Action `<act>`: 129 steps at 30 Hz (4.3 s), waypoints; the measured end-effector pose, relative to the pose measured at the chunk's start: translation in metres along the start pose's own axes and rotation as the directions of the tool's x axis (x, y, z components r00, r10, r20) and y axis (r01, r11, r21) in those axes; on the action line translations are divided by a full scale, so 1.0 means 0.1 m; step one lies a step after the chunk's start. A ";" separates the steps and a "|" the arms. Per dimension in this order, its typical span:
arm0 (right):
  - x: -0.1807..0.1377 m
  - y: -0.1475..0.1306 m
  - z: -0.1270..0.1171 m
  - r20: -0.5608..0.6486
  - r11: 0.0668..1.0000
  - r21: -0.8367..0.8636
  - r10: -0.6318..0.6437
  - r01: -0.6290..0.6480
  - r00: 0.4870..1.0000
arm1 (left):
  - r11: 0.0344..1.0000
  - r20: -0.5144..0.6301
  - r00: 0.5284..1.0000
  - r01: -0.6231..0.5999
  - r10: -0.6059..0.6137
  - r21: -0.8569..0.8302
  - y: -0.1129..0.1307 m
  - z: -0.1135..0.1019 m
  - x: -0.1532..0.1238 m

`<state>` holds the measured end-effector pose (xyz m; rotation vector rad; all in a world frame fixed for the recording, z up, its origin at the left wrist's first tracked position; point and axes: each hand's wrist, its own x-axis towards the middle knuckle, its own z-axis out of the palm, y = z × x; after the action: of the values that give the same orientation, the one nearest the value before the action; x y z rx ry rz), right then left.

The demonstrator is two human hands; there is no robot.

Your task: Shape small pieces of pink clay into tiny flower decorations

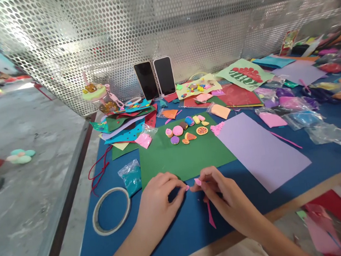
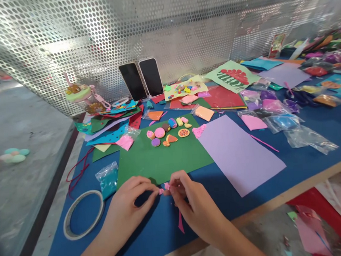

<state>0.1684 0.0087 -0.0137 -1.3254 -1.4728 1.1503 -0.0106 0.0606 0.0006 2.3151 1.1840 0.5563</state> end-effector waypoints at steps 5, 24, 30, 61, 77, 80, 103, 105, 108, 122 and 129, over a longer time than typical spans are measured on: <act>0.01 0.01 0.03 -0.020 0.998 -0.035 -0.044 0.043 0.999 | 0.998 0.044 0.997 0.064 -0.064 0.005 -0.02 -0.01 -0.02; 0.05 -0.10 0.10 -0.085 0.973 0.228 0.063 -0.043 0.994 | 0.666 0.132 0.953 0.286 -0.273 -0.689 0.08 -0.16 -0.06; 0.09 -0.08 0.16 -0.071 0.791 0.609 0.126 -0.057 0.990 | 0.348 0.207 0.921 0.323 -0.330 -0.880 0.31 -0.10 -0.18; 0.06 -0.04 0.11 -0.139 0.749 0.662 0.100 0.018 0.985 | -0.072 0.240 0.884 0.231 -0.400 -0.970 0.61 0.30 -0.42; 0.02 -0.05 0.13 -0.214 0.811 0.575 0.023 0.107 0.977 | -0.152 0.280 0.855 0.236 -0.436 -0.960 0.65 0.29 -0.42; 0.02 -0.04 0.13 -0.216 0.800 0.586 -0.001 0.131 0.976 | -0.165 0.271 0.877 0.222 -0.397 -0.961 0.60 0.34 -0.42; 0.00 -0.20 -0.02 -0.312 0.816 -0.364 -0.562 0.450 0.766 | -0.187 0.280 0.854 0.219 -0.438 -0.958 0.63 0.28 -0.41; 0.01 -0.20 -0.02 -0.302 0.815 -0.363 -0.562 0.452 0.770 | -0.182 0.280 0.860 0.221 -0.427 -0.958 0.61 0.30 -0.42; 0.00 -0.19 -0.03 -0.295 0.847 -0.308 -0.518 0.433 0.803 | -0.161 0.260 0.889 0.214 -0.376 -0.964 0.55 0.33 -0.43; 0.06 -0.05 -0.09 -0.156 0.946 0.169 -0.250 0.276 0.955 | 0.148 0.148 0.922 0.213 -0.358 -0.966 0.55 0.27 -0.41; 0.06 -0.03 -0.10 -0.147 0.945 0.170 -0.254 0.278 0.956 | 0.231 0.118 0.913 0.221 -0.390 -0.947 0.60 0.23 -0.41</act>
<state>0.1767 0.0154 -0.0089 -1.0129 -1.3676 0.9868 0.0176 -0.0092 0.0108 0.9401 0.8947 0.9538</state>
